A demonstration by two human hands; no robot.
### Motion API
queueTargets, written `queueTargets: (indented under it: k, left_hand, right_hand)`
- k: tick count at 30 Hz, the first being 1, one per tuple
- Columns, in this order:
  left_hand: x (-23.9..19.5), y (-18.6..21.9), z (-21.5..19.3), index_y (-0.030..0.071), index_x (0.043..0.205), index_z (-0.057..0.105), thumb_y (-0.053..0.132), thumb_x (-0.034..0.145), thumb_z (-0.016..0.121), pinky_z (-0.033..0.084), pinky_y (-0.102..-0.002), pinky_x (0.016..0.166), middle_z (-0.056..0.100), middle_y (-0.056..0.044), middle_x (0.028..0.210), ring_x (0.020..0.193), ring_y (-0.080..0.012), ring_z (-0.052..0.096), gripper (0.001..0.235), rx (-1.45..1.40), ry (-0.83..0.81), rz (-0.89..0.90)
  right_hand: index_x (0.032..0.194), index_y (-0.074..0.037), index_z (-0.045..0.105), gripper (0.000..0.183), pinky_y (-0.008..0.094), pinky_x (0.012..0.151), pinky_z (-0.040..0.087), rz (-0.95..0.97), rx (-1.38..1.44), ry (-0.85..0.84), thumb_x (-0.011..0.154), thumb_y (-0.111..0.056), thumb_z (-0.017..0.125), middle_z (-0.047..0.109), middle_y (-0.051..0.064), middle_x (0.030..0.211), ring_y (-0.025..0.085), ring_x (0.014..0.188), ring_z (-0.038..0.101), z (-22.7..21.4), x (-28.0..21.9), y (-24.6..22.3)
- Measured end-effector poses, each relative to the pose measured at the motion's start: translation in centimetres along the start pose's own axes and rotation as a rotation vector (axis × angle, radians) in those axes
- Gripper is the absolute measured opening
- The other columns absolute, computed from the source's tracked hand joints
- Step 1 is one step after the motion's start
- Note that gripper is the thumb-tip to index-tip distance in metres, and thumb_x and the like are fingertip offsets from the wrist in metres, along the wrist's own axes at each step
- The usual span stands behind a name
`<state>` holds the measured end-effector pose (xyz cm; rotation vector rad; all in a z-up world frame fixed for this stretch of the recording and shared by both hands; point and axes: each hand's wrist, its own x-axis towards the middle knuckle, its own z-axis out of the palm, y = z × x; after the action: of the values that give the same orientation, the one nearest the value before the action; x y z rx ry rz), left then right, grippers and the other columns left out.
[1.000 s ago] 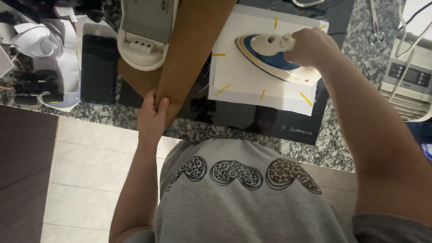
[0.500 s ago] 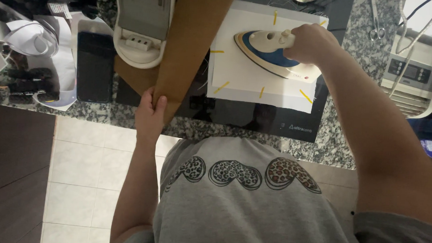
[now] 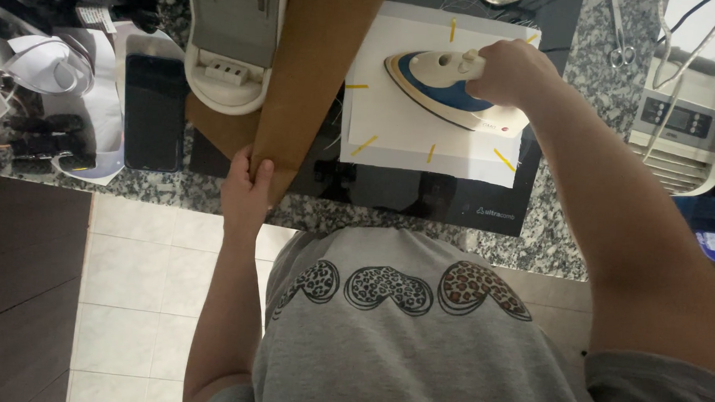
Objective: Using a hand iron to apply heat to a transfer sheet and then peeling off the tape and backing paper
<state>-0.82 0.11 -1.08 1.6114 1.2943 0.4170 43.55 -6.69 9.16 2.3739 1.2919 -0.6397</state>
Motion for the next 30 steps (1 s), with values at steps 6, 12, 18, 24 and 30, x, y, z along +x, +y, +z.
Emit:
queueTargets:
  k: [6, 12, 18, 24, 30]
  left_hand:
    - [0.0, -0.2, 0.1, 0.012, 0.145, 0.052, 0.067, 0.095, 0.048, 0.050, -0.040, 0.087, 0.069, -0.010, 0.128, 0.115, -0.0279, 0.066, 0.075, -0.017, -0.003, 0.008]
    - [0.2, -0.4, 0.2, 0.012, 0.142, 0.053, 0.046, 0.100, 0.055, 0.050, -0.040, 0.091, 0.069, -0.011, 0.129, 0.115, -0.0273, 0.065, 0.055, -0.014, 0.013, -0.004]
    - [0.3, -0.5, 0.1, 0.010, 0.143, 0.053, 0.048, 0.101, 0.053, 0.049, -0.042, 0.090, 0.069, -0.012, 0.127, 0.113, -0.0295, 0.065, 0.057, 0.018, 0.005, 0.036]
    - [0.8, 3.7, -1.0, -0.001, 0.158, 0.030, 0.028, 0.093, 0.075, 0.036, -0.059, 0.111, 0.042, -0.025, 0.155, 0.140, -0.0477, 0.038, 0.085, 0.413, 0.003, 0.140]
    - [3.5, 13.7, 0.2, 0.003, 0.140, 0.052, 0.010, 0.111, 0.048, 0.035, -0.050, 0.112, 0.057, -0.014, 0.140, 0.129, -0.0333, 0.052, 0.030, 0.554, -0.119, 0.952]
  right_hand:
    - [0.089, -0.004, 0.066, 0.029, 0.043, 0.051, 0.047, -0.009, -0.004, -0.001, 0.085, -0.032, 0.062, 0.064, 0.018, 0.079, 0.034, 0.068, 0.061, 0.0, -0.1, -0.1]
    - [0.090, -0.004, 0.067, 0.031, 0.045, 0.051, 0.048, -0.044, -0.007, 0.020, 0.083, -0.033, 0.062, 0.064, 0.018, 0.080, 0.037, 0.071, 0.063, 0.0, -0.1, 0.2]
    - [0.098, -0.005, 0.070, 0.032, 0.042, 0.052, 0.050, -0.031, -0.042, 0.025, 0.088, -0.035, 0.065, 0.068, 0.017, 0.081, 0.032, 0.069, 0.064, 0.3, 0.0, 0.1]
    - [0.109, -0.004, 0.075, 0.049, 0.052, 0.076, 0.058, -0.103, -0.093, 0.053, 0.073, -0.032, 0.057, 0.074, 0.027, 0.104, 0.049, 0.099, 0.070, 0.9, 1.4, 0.8]
    - [0.132, -0.018, 0.072, 0.060, 0.054, 0.099, 0.054, -0.016, 0.079, -0.007, 0.084, -0.053, 0.067, 0.076, 0.021, 0.119, 0.042, 0.117, 0.069, 2.5, 3.0, 2.2]
